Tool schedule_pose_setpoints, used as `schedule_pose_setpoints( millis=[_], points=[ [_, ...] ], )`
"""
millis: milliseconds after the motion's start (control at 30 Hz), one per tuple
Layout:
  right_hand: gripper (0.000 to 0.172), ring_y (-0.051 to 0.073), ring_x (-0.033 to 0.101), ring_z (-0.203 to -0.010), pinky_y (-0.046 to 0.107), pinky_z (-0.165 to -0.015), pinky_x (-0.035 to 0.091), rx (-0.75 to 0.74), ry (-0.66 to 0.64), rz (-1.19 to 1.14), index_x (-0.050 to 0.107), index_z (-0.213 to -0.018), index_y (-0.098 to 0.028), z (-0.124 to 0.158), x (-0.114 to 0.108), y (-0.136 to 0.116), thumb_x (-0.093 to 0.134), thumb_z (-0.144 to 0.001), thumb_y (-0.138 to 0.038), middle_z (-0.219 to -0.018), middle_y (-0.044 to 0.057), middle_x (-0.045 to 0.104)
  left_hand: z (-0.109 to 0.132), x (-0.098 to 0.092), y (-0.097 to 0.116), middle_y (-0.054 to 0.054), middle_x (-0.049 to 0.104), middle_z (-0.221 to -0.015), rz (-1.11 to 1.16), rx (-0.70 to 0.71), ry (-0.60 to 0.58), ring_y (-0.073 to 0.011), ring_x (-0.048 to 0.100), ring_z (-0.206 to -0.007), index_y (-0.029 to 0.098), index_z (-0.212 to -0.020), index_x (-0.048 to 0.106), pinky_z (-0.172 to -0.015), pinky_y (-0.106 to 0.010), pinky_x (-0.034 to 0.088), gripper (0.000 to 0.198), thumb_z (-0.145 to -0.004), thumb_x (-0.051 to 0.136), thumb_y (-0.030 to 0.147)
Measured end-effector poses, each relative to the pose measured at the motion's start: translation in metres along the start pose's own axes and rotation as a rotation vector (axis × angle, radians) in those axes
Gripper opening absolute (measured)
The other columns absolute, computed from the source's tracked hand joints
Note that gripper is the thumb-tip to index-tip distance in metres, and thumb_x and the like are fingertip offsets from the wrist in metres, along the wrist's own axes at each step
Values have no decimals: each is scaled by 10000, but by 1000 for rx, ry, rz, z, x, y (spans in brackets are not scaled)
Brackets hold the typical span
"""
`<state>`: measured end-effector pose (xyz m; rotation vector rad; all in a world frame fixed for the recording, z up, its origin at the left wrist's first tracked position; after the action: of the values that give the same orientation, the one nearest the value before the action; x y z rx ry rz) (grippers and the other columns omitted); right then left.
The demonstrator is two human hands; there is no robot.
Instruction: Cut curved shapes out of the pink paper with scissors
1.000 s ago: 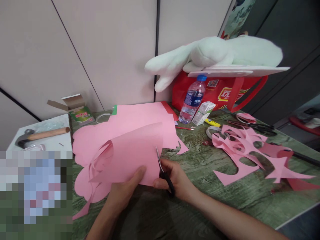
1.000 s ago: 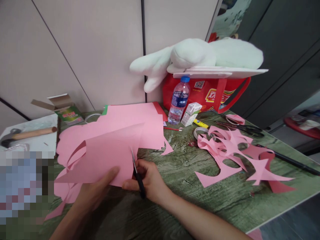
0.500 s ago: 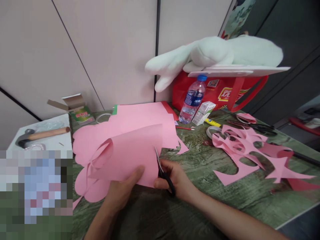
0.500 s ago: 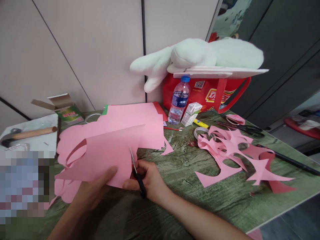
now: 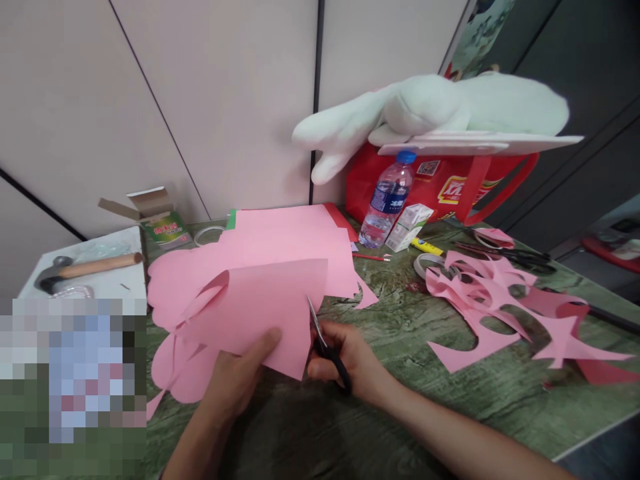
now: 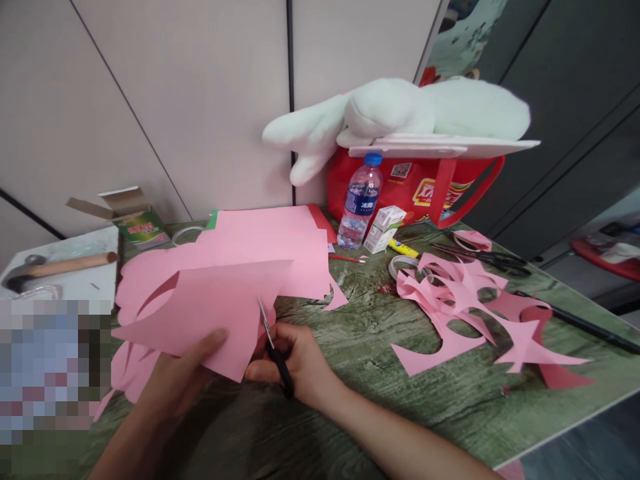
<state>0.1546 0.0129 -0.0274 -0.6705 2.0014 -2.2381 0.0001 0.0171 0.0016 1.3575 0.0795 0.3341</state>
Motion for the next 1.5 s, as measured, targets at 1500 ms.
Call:
schedule_pose_setpoints(
  millis=[1500],
  points=[
    [453, 111, 443, -578, 224, -521, 354, -47, -3, -160, 532, -753, -160, 0, 3, 2, 833, -544, -427, -660, -8, 545, 2, 2, -6, -114, 711, -952, -230, 111, -48, -320, 641, -929, 137, -969, 640, -820, -453, 505, 474, -619, 723, 447]
  ],
)
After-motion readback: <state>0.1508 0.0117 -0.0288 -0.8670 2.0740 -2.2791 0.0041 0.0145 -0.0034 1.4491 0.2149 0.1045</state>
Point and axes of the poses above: each hand's wrist, its own z-axis away from the middle knuckle, its own x-axis out of the palm, y = z × x, the point moved 2 cm from there along -z, towards the middle knuckle
